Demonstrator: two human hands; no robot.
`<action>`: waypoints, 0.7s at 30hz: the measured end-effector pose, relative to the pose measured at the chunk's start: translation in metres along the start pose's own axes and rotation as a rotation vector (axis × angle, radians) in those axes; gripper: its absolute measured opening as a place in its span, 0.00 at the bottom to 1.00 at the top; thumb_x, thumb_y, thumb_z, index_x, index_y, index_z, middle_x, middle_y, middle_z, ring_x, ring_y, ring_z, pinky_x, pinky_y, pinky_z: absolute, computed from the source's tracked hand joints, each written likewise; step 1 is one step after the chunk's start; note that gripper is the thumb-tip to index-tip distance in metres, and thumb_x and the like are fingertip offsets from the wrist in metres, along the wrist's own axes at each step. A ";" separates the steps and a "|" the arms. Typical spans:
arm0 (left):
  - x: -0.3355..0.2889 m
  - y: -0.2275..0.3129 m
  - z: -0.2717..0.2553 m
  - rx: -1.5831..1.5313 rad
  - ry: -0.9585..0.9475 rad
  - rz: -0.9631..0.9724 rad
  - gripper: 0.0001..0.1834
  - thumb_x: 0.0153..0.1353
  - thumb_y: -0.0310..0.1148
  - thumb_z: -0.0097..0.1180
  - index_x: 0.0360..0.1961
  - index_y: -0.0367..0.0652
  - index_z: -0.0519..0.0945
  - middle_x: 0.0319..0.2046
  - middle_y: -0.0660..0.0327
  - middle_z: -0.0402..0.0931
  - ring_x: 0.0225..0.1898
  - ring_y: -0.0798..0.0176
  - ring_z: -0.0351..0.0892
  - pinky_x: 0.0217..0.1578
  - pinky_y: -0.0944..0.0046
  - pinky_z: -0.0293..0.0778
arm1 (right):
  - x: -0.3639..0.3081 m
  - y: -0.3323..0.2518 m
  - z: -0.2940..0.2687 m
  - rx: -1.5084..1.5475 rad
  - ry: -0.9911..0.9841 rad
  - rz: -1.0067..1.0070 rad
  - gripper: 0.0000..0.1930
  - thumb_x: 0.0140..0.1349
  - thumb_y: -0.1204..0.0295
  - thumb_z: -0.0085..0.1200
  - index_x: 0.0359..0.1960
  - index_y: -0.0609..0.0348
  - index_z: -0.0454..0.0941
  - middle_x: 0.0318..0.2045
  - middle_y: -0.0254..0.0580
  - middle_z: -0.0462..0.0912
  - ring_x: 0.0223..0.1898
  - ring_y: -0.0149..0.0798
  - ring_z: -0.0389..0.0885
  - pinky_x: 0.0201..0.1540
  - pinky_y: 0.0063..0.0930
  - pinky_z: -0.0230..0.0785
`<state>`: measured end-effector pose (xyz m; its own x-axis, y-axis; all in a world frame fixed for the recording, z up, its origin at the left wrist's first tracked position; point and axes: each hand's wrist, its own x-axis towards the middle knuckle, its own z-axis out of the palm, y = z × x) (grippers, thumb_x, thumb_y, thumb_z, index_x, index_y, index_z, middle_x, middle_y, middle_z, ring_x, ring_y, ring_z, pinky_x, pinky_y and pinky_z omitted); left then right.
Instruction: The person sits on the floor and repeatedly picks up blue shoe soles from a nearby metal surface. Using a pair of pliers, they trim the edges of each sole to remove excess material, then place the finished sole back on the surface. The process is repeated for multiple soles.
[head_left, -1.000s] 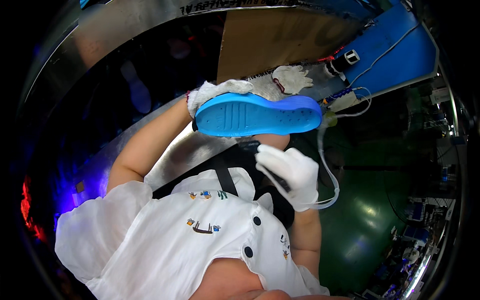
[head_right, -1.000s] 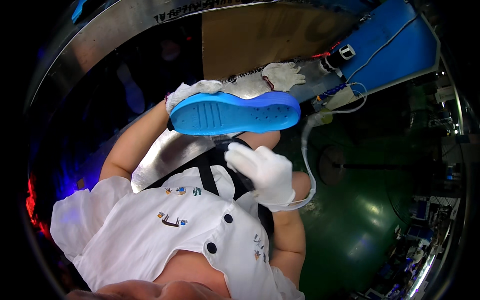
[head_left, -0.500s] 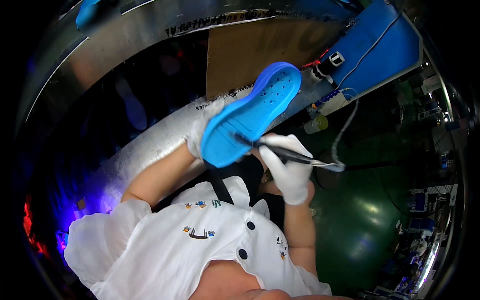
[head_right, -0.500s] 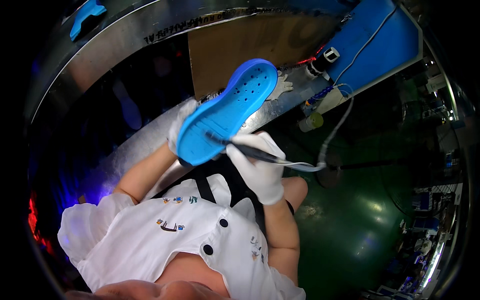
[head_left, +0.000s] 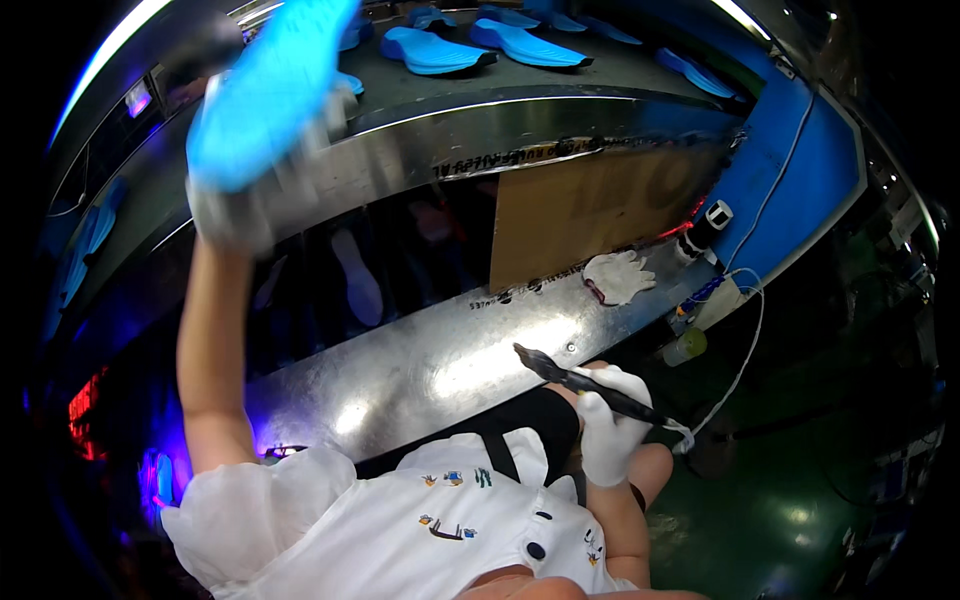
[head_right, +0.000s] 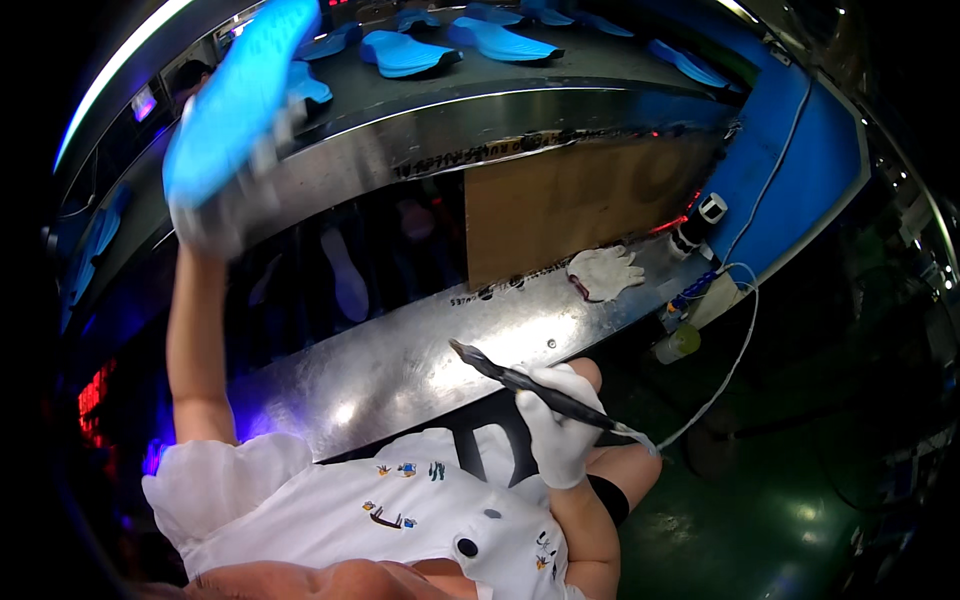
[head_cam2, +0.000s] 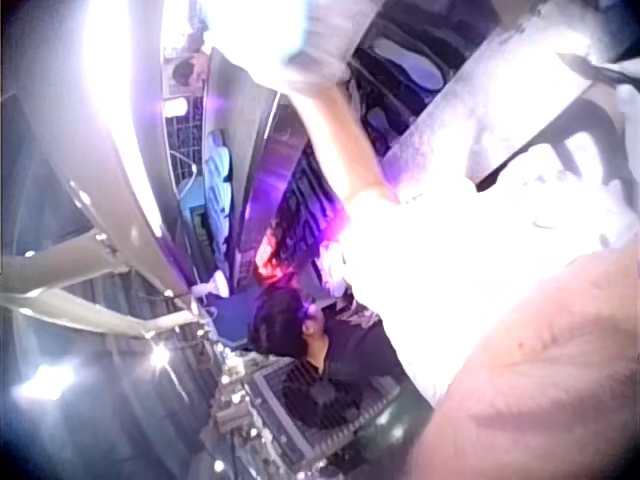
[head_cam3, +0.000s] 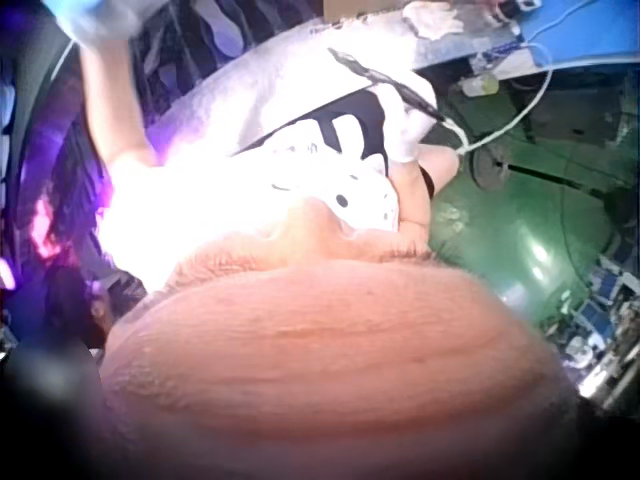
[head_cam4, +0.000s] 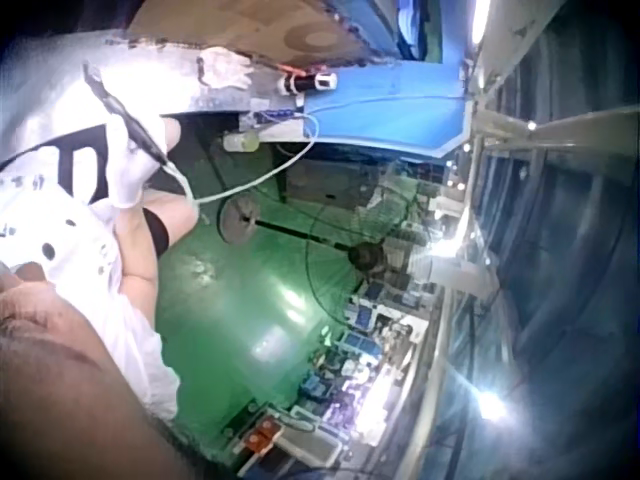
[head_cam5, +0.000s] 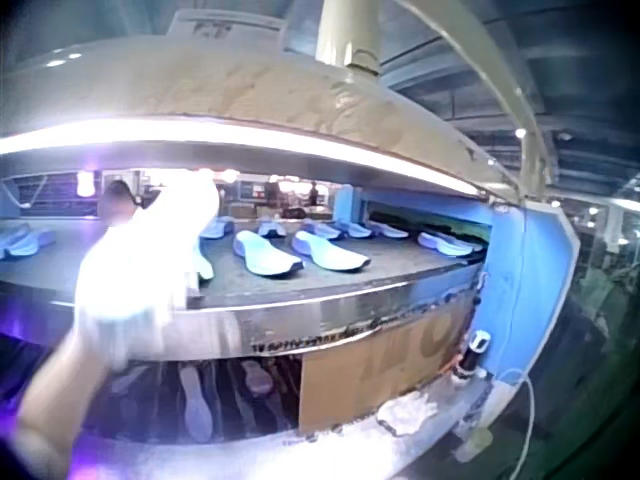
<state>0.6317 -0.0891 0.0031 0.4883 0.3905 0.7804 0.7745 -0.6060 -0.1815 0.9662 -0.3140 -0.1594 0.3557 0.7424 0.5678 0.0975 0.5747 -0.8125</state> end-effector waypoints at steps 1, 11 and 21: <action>0.013 -0.033 -0.008 0.353 -0.025 0.089 0.35 0.71 0.52 0.23 0.69 0.38 0.56 0.62 0.38 0.63 0.52 0.46 0.77 0.50 0.54 0.77 | -0.003 0.004 0.007 0.047 -0.023 0.071 0.11 0.56 0.81 0.61 0.40 0.69 0.78 0.33 0.38 0.81 0.25 0.21 0.68 0.28 0.12 0.61; -0.073 -0.208 -0.099 0.147 -0.105 -0.894 0.27 0.65 0.47 0.50 0.61 0.43 0.74 0.64 0.45 0.65 0.64 0.41 0.64 0.63 0.46 0.62 | -0.006 0.027 0.021 -0.032 -0.081 0.219 0.11 0.57 0.82 0.59 0.43 0.66 0.76 0.34 0.36 0.78 0.31 0.24 0.75 0.33 0.16 0.69; -0.271 -0.504 -0.294 1.240 -0.715 -0.828 0.18 0.68 0.40 0.43 0.53 0.43 0.75 0.52 0.46 0.76 0.54 0.40 0.75 0.52 0.52 0.72 | -0.021 0.048 0.029 0.122 -0.186 0.495 0.11 0.58 0.82 0.60 0.43 0.69 0.77 0.40 0.43 0.81 0.40 0.30 0.79 0.45 0.20 0.72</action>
<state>-0.0085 -0.0933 0.0590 -0.3920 0.7375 0.5500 0.5597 0.6656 -0.4936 0.9363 -0.2920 -0.2066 0.1600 0.9766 0.1436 -0.1524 0.1682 -0.9739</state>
